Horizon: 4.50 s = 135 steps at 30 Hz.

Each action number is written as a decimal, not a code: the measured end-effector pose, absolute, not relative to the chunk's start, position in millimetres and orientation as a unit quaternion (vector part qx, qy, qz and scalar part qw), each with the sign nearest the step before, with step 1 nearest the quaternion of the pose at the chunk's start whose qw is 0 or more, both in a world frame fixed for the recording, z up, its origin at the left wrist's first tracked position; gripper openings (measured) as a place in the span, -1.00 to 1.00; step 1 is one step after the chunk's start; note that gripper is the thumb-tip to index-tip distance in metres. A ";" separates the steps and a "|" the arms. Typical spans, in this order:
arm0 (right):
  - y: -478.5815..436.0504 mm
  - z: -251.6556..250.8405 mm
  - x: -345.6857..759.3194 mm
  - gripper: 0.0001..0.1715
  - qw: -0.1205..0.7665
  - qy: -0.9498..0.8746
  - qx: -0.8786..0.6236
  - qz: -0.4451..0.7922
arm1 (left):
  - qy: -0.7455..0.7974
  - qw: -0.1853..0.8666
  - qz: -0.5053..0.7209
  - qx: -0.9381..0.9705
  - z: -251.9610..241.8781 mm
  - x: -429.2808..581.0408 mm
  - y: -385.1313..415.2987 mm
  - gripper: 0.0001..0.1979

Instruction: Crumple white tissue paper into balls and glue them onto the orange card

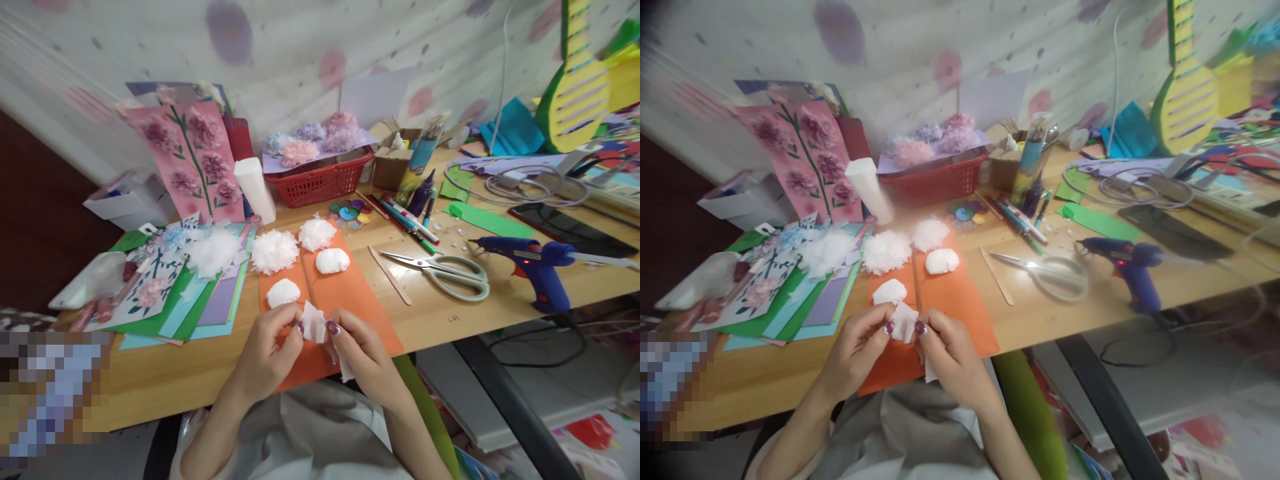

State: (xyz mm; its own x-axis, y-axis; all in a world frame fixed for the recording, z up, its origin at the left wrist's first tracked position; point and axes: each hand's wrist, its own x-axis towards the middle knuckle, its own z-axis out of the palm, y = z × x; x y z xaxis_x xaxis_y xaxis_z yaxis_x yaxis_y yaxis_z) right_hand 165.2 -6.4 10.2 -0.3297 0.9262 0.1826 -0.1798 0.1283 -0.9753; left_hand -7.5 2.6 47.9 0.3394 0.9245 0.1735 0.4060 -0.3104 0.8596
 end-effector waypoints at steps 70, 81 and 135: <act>-6.9 11.7 165.5 -0.81 0.486 -0.578 -0.321 0.571 | 0.424 0.279 0.284 0.814 53.7 -8.9 -9.2 -0.86; -7.4 11.3 166.0 -0.81 0.482 -0.581 -0.323 0.571 | 0.411 0.306 0.282 0.811 55.1 -10.9 -8.2 -0.87; -7.1 13.3 167.5 -0.66 0.448 -0.601 -0.326 0.576 | 0.425 0.333 0.255 0.802 57.2 -11.8 -8.7 -0.82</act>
State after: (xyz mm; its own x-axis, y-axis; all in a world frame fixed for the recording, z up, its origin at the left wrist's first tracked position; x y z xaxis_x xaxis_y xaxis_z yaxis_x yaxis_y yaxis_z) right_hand 167.5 -7.1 13.3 -0.3867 0.9078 0.1624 -0.1246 0.1231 -0.9845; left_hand -11.8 -8.7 57.2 0.5089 0.8516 0.1254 0.5122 -0.4166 0.7510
